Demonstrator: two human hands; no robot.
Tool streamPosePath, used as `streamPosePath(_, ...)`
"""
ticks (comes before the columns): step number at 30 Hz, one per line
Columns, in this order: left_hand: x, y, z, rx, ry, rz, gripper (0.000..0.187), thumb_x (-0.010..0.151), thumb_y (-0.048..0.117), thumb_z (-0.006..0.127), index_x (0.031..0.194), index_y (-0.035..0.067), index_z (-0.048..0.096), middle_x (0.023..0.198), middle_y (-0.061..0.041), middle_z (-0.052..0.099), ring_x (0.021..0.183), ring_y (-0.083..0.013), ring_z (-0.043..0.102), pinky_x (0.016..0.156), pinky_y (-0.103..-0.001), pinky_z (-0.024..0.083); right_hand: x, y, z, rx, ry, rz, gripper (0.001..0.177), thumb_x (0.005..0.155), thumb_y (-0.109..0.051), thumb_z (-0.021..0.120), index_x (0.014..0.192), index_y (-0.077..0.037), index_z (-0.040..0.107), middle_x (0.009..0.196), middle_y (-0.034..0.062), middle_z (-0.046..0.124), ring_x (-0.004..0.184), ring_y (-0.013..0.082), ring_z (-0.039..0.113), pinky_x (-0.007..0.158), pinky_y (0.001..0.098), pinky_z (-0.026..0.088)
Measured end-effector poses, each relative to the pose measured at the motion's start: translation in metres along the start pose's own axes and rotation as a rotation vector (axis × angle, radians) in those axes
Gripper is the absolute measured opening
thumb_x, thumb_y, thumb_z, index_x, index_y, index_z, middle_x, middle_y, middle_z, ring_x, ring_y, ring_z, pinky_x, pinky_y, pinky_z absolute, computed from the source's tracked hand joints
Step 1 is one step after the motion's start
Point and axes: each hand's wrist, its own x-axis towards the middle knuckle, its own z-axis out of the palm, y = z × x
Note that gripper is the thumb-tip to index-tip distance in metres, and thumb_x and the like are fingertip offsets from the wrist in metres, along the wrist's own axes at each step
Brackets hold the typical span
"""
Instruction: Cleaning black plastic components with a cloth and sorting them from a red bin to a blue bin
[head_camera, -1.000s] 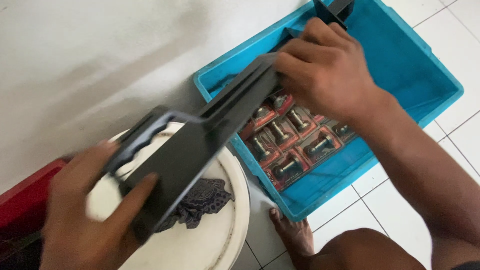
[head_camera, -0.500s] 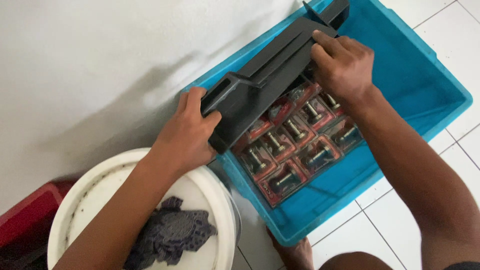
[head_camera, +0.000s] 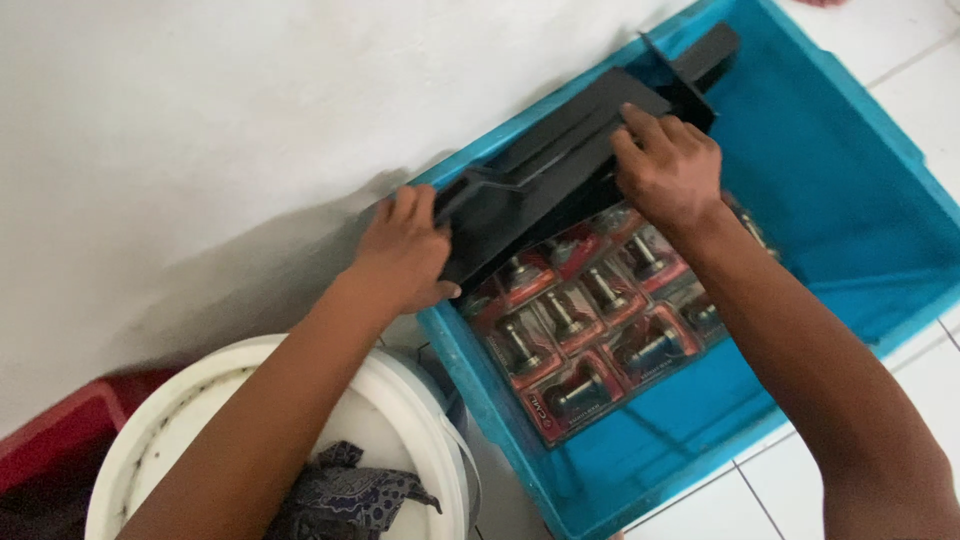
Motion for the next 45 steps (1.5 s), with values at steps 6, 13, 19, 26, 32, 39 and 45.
streamPosePath(6,0.011,0.001,0.028,0.265,-0.064,0.021,0.076,0.063,0.062,0.082,0.114,0.007,0.068,0.126,-0.021,0.050,0.115,-0.0346,0.043,0.094,-0.050,0.042,-0.016,-0.006,0.007,0.014,-0.097,0.035,0.005,0.083,-0.018,0.069,0.080,-0.018,0.065,0.097,-0.0011,0.067,0.073,0.0180,0.064,0.068,0.0286,0.051)
streamPosePath(13,0.024,0.006,0.045,0.306,-0.136,-0.003,0.067,0.071,0.052,0.079,0.121,0.010,0.066,0.127,-0.022,0.046,0.116,-0.0374,0.039,0.101,-0.057,0.033,0.000,-0.016,-0.012,0.062,-0.161,0.041,0.023,0.076,-0.030,0.074,0.095,-0.018,0.071,0.101,0.0004,0.066,0.086,0.0196,0.063,0.077,0.0315,0.045)
streamPosePath(19,0.013,0.010,0.018,0.155,-0.306,-0.079,0.070,0.083,0.052,0.070,0.137,0.010,0.056,0.150,-0.026,0.031,0.134,-0.0404,0.030,0.111,-0.057,0.025,0.004,-0.029,-0.021,0.060,-0.209,0.084,0.030,0.075,-0.038,0.074,0.100,-0.023,0.070,0.107,-0.0008,0.064,0.095,0.0219,0.058,0.082,0.0331,0.041)
streamPosePath(26,0.004,0.005,0.009,0.009,-0.293,-0.057,0.052,0.086,0.039,0.069,0.133,0.017,0.062,0.151,-0.025,0.032,0.134,-0.0430,0.034,0.103,-0.054,0.038,0.011,-0.034,-0.031,0.138,-0.253,0.060,0.040,0.073,-0.035,0.077,0.109,-0.021,0.070,0.110,0.0048,0.063,0.109,0.0249,0.058,0.093,0.0361,0.041)
streamPosePath(32,-0.010,0.006,-0.007,-0.058,-0.347,-0.083,0.041,0.093,0.042,0.058,0.131,0.027,0.064,0.153,-0.022,0.031,0.136,-0.0415,0.034,0.104,-0.055,0.038,0.010,-0.037,-0.036,0.119,-0.359,-0.011,0.051,0.070,-0.037,0.081,0.118,-0.027,0.068,0.119,0.0024,0.062,0.123,0.0231,0.055,0.103,0.0386,0.040)
streamPosePath(39,-0.037,-0.002,-0.040,-0.186,-0.317,-0.071,0.044,0.097,0.037,0.051,0.138,0.021,0.057,0.153,-0.022,0.030,0.141,-0.0419,0.029,0.110,-0.057,0.033,0.018,-0.047,-0.043,0.080,-0.385,-0.026,0.052,0.066,-0.038,0.084,0.115,-0.028,0.068,0.122,0.0014,0.062,0.125,0.0219,0.054,0.108,0.0393,0.038)
streamPosePath(45,-0.087,-0.025,-0.054,-0.254,-0.109,-0.026,0.044,0.095,0.032,0.052,0.136,0.018,0.057,0.145,-0.026,0.037,0.136,-0.0468,0.035,0.104,-0.061,0.037,0.026,-0.053,-0.051,0.113,-0.382,-0.025,0.049,0.074,-0.038,0.081,0.120,-0.029,0.069,0.125,0.0036,0.062,0.127,0.0242,0.054,0.106,0.0418,0.040)
